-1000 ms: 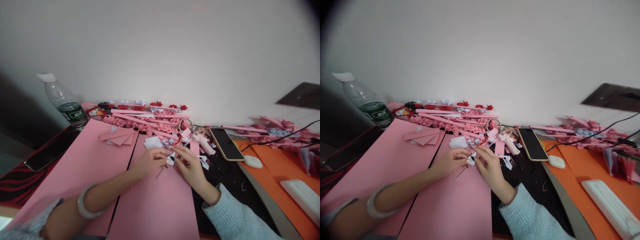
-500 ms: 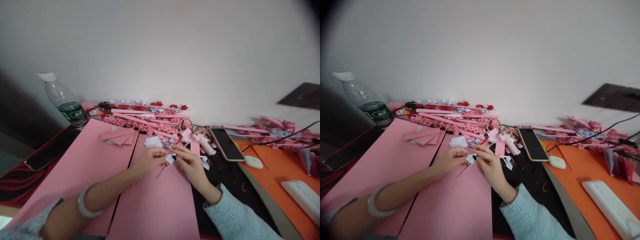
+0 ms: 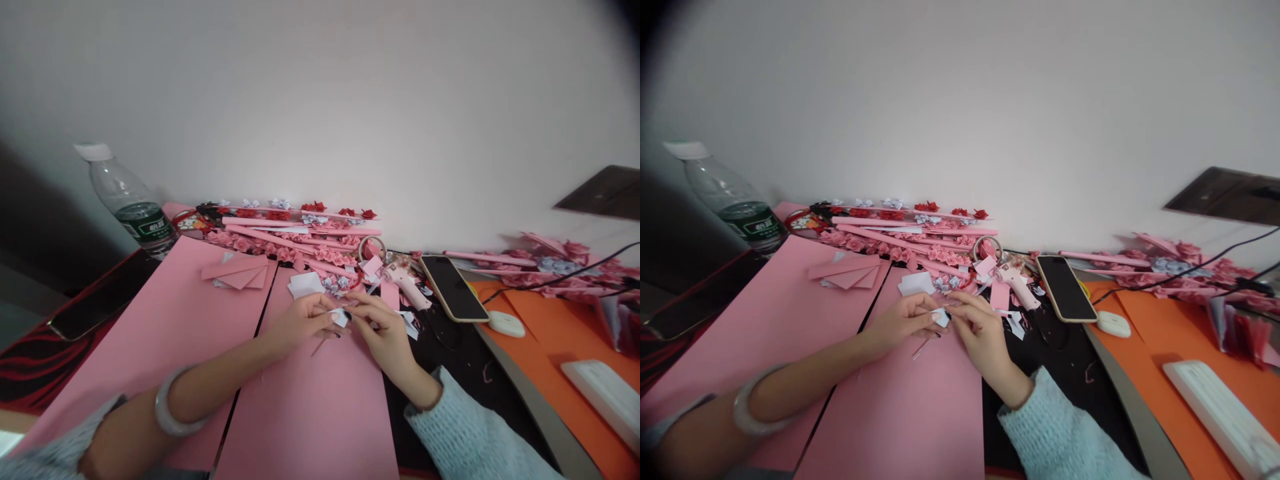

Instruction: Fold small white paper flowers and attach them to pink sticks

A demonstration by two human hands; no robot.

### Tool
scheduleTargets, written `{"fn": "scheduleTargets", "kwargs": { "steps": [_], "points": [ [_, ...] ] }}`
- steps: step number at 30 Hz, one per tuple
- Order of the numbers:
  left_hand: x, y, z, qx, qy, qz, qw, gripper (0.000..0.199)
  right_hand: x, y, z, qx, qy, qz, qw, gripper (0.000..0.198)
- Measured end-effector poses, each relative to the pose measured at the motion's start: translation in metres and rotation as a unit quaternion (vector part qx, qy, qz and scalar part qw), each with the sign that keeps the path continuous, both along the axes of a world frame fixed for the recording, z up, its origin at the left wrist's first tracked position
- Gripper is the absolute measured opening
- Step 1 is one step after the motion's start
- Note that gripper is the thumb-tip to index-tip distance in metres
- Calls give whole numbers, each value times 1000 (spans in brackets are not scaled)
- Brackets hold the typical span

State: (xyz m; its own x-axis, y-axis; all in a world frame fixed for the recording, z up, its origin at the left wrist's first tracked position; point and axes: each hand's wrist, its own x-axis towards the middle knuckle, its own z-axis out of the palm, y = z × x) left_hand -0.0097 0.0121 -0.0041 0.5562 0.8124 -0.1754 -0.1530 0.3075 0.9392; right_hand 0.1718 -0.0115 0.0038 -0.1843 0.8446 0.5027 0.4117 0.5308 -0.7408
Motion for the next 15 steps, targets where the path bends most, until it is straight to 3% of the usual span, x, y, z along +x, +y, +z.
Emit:
{"fn": "scheduleTargets", "kwargs": {
  "steps": [8, 15],
  "points": [
    [-1, 0, 1, -6, 10, -1, 1000, 28, 0, -1, 3, 85, -72, 22, 994, 26],
    [-1, 1, 4, -31, 10, 35, 999, 27, 7, 4, 1, 114, -142, 60, 981, 36]
  ]
}}
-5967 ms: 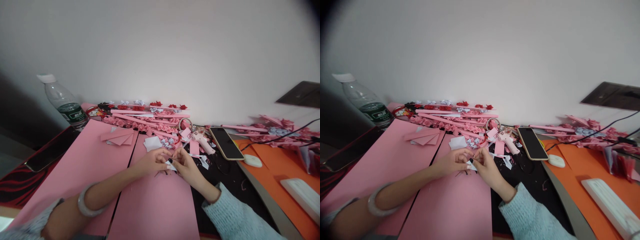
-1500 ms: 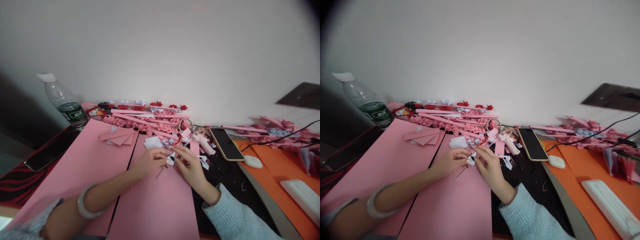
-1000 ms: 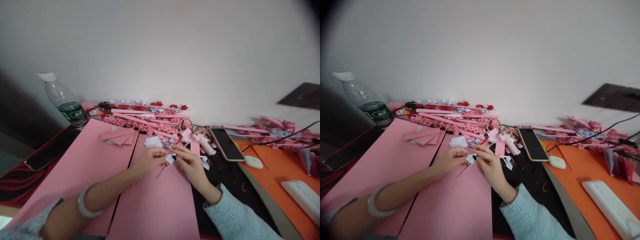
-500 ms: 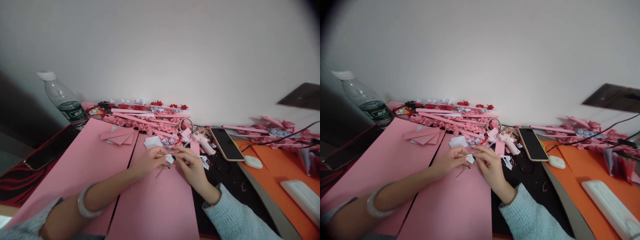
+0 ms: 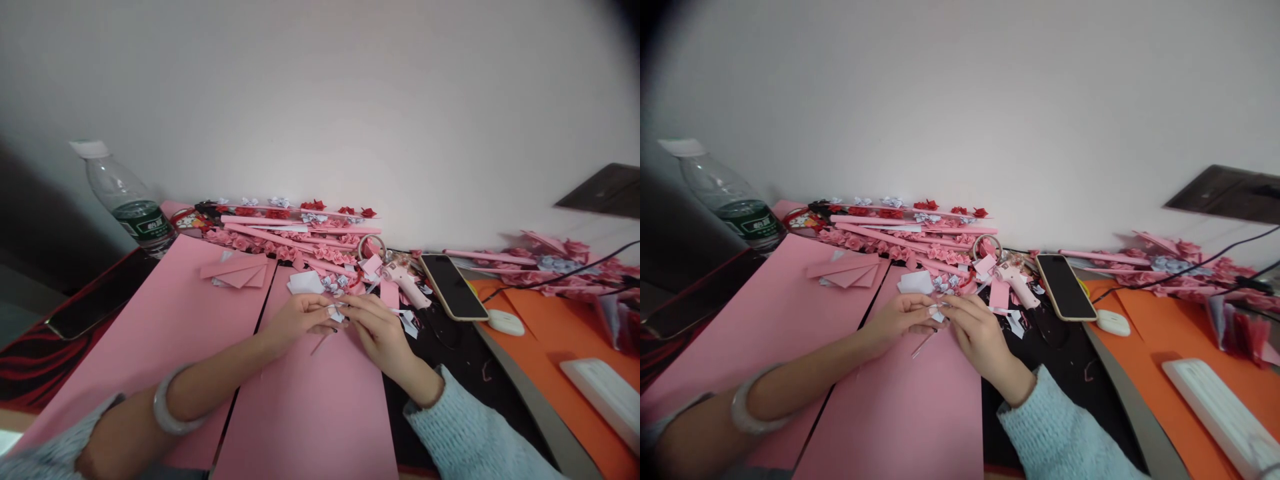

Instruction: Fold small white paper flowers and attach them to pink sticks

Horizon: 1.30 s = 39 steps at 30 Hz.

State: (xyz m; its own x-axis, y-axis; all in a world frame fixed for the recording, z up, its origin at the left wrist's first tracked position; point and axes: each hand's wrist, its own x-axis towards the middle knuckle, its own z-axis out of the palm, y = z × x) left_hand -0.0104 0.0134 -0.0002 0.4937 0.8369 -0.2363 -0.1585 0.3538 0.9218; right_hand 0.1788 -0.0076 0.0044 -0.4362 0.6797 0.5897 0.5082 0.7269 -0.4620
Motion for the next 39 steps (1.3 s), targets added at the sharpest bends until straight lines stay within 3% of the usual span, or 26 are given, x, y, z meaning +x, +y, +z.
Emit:
{"fn": "scheduleTargets", "kwargs": {
  "steps": [9, 32, 36, 39],
  "points": [
    [-3, 2, -3, -6, -32, -1, 999, 21, 3, 2, 1, 9, -48, 18, 999, 38],
    [-2, 3, -2, -19, -4, -4, 1000, 25, 1, 0, 2, -3, -32, 31, 999, 45],
    [-2, 2, -1, -11, -4, -2, 1000, 27, -1, -2, 1, -48, 11, 25, 998, 46],
    [-1, 2, -1, 4, -1, -9, 1000, 31, -3, -3, -2, -114, 105, -33, 987, 36]
  ]
}}
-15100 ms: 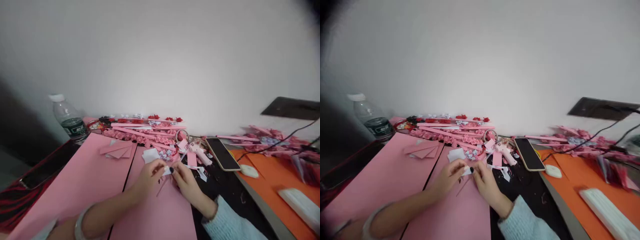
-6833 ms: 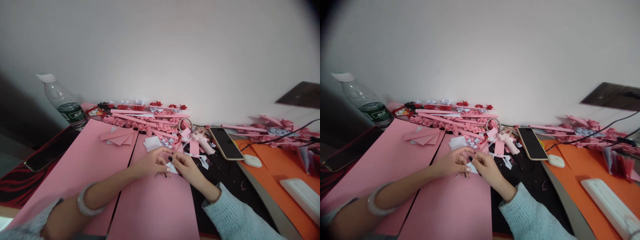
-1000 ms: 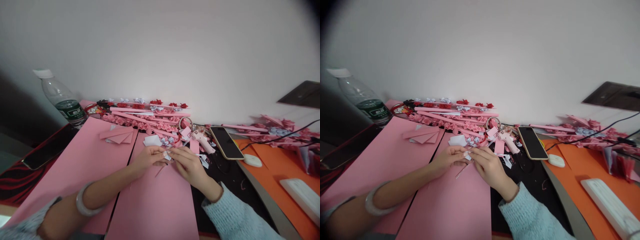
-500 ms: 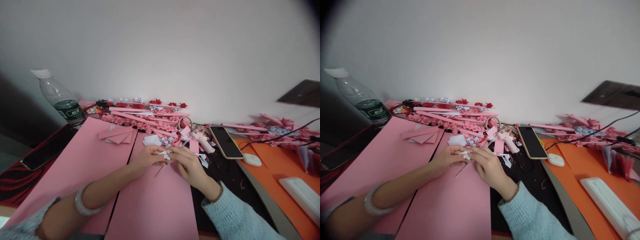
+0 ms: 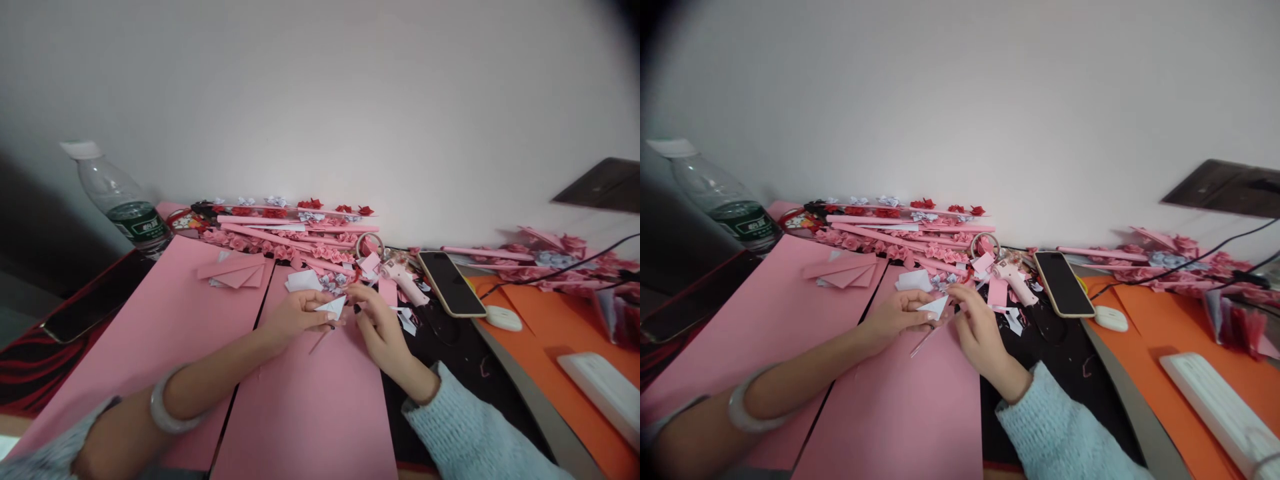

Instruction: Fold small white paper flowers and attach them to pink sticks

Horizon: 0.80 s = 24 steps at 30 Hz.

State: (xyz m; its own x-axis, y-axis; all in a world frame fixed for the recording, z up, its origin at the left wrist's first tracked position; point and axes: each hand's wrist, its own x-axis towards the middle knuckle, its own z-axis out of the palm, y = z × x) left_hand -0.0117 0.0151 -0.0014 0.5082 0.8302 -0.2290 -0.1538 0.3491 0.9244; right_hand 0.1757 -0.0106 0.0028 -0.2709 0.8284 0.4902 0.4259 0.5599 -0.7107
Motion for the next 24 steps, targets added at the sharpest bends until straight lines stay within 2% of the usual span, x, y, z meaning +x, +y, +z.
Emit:
{"fn": "scheduleTargets", "kwargs": {
  "steps": [3, 8, 15, 18, 24],
  "points": [
    [0, -1, 1, 13, -1, -19, 1000, 33, 0, 1, -4, -77, 62, -26, 995, 13],
    [1, -5, 5, 10, -5, -62, 998, 35, -3, 2, -5, -186, 56, 61, 979, 32],
    [2, -9, 5, 35, 18, -119, 992, 37, -7, -2, 4, -279, 82, 162, 943, 36],
    [2, -9, 3, 43, 34, -131, 990, 37, -7, -4, 7, -296, 60, 163, 939, 39],
    [3, -8, 1, 46, 30, -141, 988, 36, -10, -7, 6, -282, 46, 134, 949, 40]
  ]
}}
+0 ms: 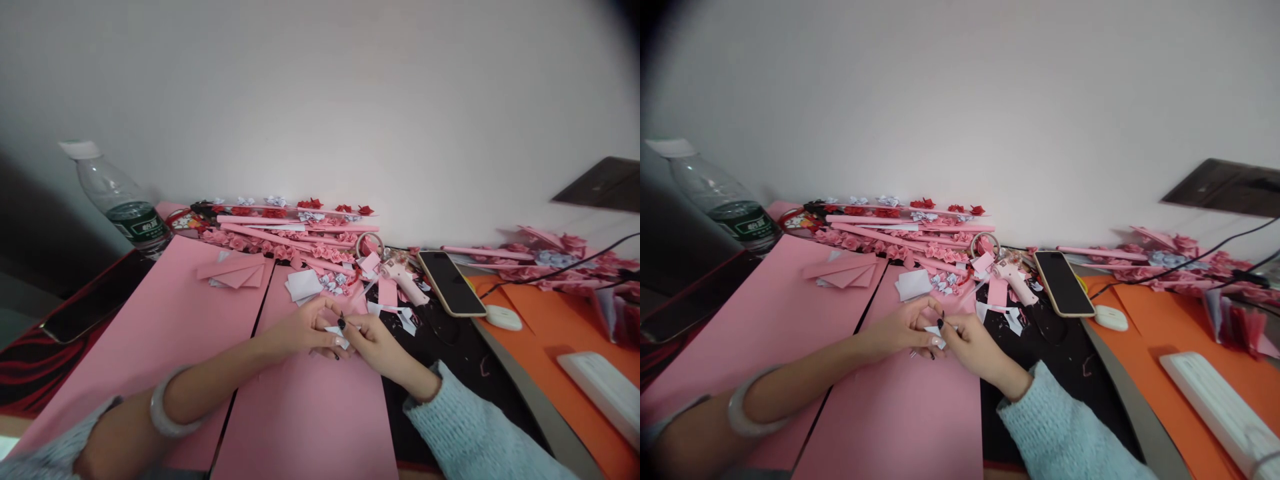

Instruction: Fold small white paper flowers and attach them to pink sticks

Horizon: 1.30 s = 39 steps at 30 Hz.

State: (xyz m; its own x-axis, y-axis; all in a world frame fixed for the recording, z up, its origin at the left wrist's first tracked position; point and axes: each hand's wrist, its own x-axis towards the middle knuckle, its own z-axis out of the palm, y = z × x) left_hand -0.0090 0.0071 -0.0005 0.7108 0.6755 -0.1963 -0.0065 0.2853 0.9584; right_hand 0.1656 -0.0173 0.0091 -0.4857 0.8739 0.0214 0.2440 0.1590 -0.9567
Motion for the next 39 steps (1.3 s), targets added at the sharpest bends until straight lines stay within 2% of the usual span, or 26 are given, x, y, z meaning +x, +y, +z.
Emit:
{"fn": "scheduleTargets", "kwargs": {
  "steps": [5, 12, 18, 21, 24, 29, 34, 39],
  "points": [
    [1, 0, -1, 4, 4, -14, 1000, 36, 0, 1, -3, 29, -3, -18, 999, 37],
    [-1, -2, 2, 34, -8, -9, 999, 40, 1, 0, -4, 11, 7, 1, 1000, 34],
    [1, -1, 2, 35, -8, 51, 998, 41, 4, 3, -9, 102, -20, -115, 988, 18],
    [1, -1, 6, 0, -5, 61, 998, 38, 5, 4, -10, 159, -34, -177, 971, 15],
    [0, 0, 9, -55, -20, 55, 997, 36, 6, 4, -10, 185, -33, -207, 960, 12],
    [0, 2, 5, -91, -61, 98, 989, 31, 6, 3, -8, 216, -28, -168, 962, 12],
    [2, 4, 0, -74, -38, 151, 985, 25, 6, 5, -6, 248, -11, -121, 961, 10],
    [0, 6, -4, -56, -34, 180, 982, 31, 6, 8, -5, 244, -9, -97, 965, 15]
  ]
}}
